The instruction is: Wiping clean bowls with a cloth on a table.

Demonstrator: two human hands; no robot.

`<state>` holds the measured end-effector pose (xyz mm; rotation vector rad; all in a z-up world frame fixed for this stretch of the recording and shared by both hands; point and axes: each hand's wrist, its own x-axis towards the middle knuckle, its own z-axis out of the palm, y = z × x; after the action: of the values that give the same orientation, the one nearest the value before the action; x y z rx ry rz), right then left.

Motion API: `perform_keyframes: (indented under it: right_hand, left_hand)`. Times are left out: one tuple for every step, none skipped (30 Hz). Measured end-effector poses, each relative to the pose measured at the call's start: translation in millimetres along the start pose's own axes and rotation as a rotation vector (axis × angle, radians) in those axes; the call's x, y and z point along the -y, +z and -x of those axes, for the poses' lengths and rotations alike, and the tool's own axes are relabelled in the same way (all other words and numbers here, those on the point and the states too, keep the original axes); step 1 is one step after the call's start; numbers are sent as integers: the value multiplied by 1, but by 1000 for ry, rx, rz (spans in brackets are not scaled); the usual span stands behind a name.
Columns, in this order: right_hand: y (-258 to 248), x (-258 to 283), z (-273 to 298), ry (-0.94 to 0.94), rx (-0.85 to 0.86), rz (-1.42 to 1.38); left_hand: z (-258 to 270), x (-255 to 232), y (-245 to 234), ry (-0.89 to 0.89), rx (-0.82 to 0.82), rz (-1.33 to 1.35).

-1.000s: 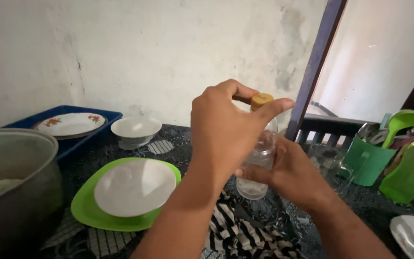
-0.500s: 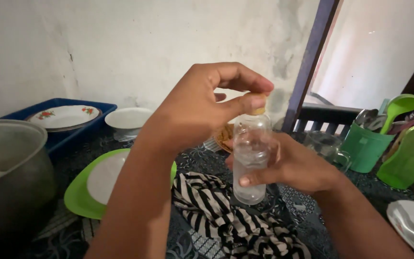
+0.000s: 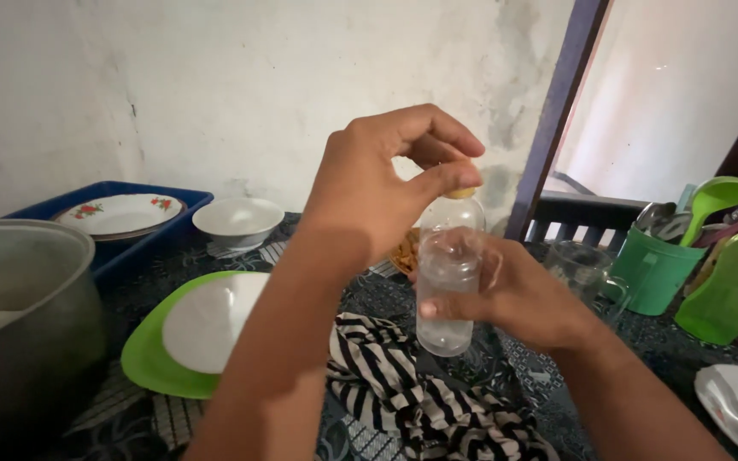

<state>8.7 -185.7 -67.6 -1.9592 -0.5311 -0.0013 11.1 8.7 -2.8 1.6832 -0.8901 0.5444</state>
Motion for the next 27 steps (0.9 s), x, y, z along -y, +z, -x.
perform_keyframes:
  right_hand:
    - [2, 2, 0, -1, 1, 0]
    - [4, 3, -1, 3, -25, -8]
    - [5, 5, -1, 7, -52, -17]
    - [6, 8, -1, 5, -52, -17]
    - [7, 11, 0, 53, -82, 13]
    - [9, 13, 1, 101, -112, 42]
    - [8, 11, 0, 102, -110, 42]
    - [7, 10, 0, 70, -105, 11]
    - [6, 8, -1, 37, -101, -20]
    - [6, 9, 0, 37, -101, -19]
    - [6, 9, 0, 41, -105, -5]
    - [6, 10, -1, 44, -109, 10]
    - [7, 11, 0, 43, -109, 11]
    - [8, 11, 0, 27, -101, 5]
    - [9, 11, 1, 13, -91, -3]
    - [12, 14, 1, 14, -90, -4]
    - [15, 17, 2, 45, -110, 53]
    - [18, 21, 3, 75, -129, 110]
    - [19, 21, 3, 74, -131, 110]
    - [20, 22, 2, 118, -154, 137]
    - [22, 23, 2, 160, -175, 164]
    - [22, 21, 3, 158, -175, 164]
    - [22, 20, 2, 124, -153, 144]
    - [21, 20, 2, 91, -131, 125]
    - [23, 20, 3, 87, -131, 126]
    - [25, 21, 4, 75, -132, 119]
    - [25, 22, 4, 57, -136, 112]
  left_hand:
    - [1, -3, 2, 0, -1, -1]
    - [1, -5, 4, 47, -61, -105]
    - [2, -8, 7, 93, -122, -209]
    - [1, -7, 9, 94, -123, -210]
    - [1, -5, 11, 152, -171, -264]
    - [2, -4, 14, 210, -220, -319]
    - [2, -7, 14, 208, -220, -319]
    - [2, -10, 15, 172, -218, -368]
    - [2, -13, 16, 137, -215, -416]
    - [2, -9, 16, 138, -215, -415]
    - [1, -4, 16, 203, -256, -451]
    - [0, 0, 17, 268, -297, -487]
    - [0, -5, 16, 270, -298, -487]
    - [0, -9, 16, 153, -282, -433]
    - [1, -14, 15, 33, -262, -380]
    - [1, -12, 15, 31, -262, -380]
    - [0, -11, 16, 38, -299, -435]
    - [-1, -9, 17, 46, -337, -491]
    - [-1, -11, 17, 48, -336, -491]
    - [-1, -12, 17, 56, -393, -527]
    - [-1, -14, 16, 64, -453, -565]
    - [0, -17, 11, 65, -454, -567]
    - [0, -20, 6, -9, -466, -545]
    - [0, -23, 1, -82, -477, -522]
    - [1, -26, -5, -79, -480, -524]
    - [3, -29, -11, -178, -509, -455]
    - [2, -32, -18, -271, -536, -386]
